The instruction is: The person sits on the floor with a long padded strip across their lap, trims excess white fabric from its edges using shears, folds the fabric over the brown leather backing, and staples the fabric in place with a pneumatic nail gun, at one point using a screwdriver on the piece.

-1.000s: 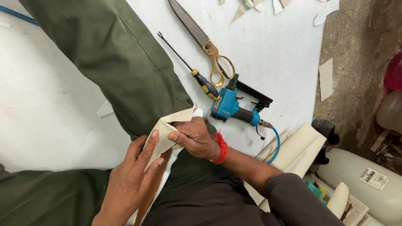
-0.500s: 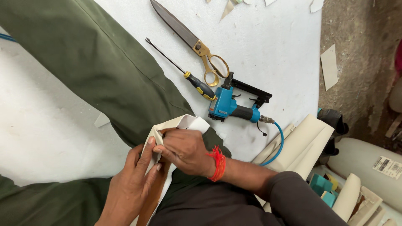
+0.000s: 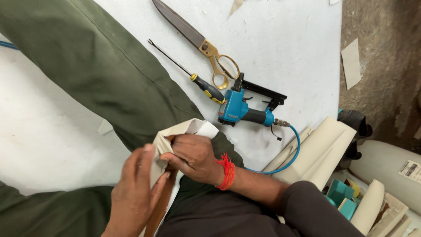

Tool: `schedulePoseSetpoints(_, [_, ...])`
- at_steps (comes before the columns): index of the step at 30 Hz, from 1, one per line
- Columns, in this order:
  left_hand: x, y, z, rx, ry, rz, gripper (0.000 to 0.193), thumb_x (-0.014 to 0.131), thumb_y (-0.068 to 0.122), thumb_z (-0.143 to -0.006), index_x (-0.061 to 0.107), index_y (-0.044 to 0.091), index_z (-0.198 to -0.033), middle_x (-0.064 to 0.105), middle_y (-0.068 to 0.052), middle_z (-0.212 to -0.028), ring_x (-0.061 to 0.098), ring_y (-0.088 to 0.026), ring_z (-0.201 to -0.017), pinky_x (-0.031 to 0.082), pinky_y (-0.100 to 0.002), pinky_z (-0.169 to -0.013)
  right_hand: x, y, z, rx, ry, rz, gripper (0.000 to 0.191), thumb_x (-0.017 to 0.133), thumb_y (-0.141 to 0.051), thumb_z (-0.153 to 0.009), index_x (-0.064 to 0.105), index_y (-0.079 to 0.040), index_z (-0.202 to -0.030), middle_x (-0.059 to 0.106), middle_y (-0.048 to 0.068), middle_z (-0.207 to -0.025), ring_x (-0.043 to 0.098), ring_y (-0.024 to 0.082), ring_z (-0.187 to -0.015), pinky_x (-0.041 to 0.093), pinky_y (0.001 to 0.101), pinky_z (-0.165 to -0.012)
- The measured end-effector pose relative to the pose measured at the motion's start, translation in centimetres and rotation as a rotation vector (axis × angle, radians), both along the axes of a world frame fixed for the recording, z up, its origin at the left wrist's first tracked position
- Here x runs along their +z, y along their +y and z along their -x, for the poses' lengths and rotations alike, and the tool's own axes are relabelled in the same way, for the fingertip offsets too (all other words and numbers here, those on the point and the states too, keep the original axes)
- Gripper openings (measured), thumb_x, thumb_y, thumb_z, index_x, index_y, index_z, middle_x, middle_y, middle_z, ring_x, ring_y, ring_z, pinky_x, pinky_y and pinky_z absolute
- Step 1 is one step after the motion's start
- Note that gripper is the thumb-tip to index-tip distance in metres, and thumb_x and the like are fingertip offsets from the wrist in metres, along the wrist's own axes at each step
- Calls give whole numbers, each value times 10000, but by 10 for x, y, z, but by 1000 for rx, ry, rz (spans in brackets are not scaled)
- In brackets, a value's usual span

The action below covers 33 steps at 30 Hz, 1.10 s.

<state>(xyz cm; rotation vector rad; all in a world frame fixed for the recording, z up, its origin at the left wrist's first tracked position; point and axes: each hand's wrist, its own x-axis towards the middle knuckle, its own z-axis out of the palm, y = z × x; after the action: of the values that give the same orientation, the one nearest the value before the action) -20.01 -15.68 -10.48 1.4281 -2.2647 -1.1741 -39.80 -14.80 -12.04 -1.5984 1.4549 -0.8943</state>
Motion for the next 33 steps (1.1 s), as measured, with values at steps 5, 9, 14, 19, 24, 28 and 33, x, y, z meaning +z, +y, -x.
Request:
schedulePoseSetpoints(5, [-5, -7, -3, 12, 100, 109, 754, 813, 128, -810, 448, 53, -1466, 491, -178, -1374, 633, -354, -1126, 568, -399, -844, 3, -4, -4, 35, 36, 29, 230, 747, -181, -979, 628, -28, -855, 606, 92, -869, 628, 262, -751, 509, 387, -680])
schedulePoseSetpoints(9, [-4, -14, -3, -20, 102, 8, 704, 817, 108, -775, 533, 63, -1418, 502, -172, -1374, 649, -304, -1049, 564, -366, -796, 2, -6, -5, 41, 35, 17, 233, 751, -176, -974, 620, -33, -844, 588, 85, -830, 616, 253, -728, 504, 393, -665])
schedulePoseSetpoints(14, [-1, -23, -2, -21, 194, 93, 568, 692, -26, -835, 566, 72, -1379, 501, -174, -1416, 641, -298, -1124, 567, -381, -907, -2, -5, -4, 56, 1, 23, 202, 747, -172, -971, 633, -30, -882, 571, 85, -817, 608, 260, -726, 489, 404, -652])
schedulePoseSetpoints(19, [-4, -37, 10, 30, 233, 141, 391, 717, -40, -901, 662, 92, -1265, 547, -130, -1258, 657, -258, -999, 567, -353, -841, -4, -4, -2, 67, -25, 11, 189, 720, -162, -989, 611, -25, -920, 582, 98, -887, 627, 281, -803, 498, 409, -699])
schedulePoseSetpoints(24, [6, -73, 7, -90, 242, -39, 332, 695, -48, -838, 696, 101, -1135, 566, -87, -1104, 666, -232, -908, 568, -343, -776, -5, -6, -2, 90, -33, -21, 215, 729, -182, -981, 601, -32, -894, 574, 96, -870, 615, 285, -788, 486, 420, -688])
schedulePoseSetpoints(28, [21, -106, 6, -209, 187, -222, 227, 732, 46, -822, 703, 79, -1044, 581, -82, -1024, 676, -238, -831, 539, -360, -677, -6, -6, -3, 113, -31, -59, 226, 723, -197, -989, 602, -41, -878, 566, 89, -845, 606, 282, -763, 476, 422, -676])
schedulePoseSetpoints(33, [29, -138, 16, -395, 136, -357, 163, 697, 57, -786, 685, 67, -948, 582, -83, -963, 677, -275, -813, 520, -405, -668, -5, -6, -3, 119, -69, -37, 162, 689, -198, -1013, 657, -40, -996, 586, 84, -882, 618, 280, -795, 487, 415, -714])
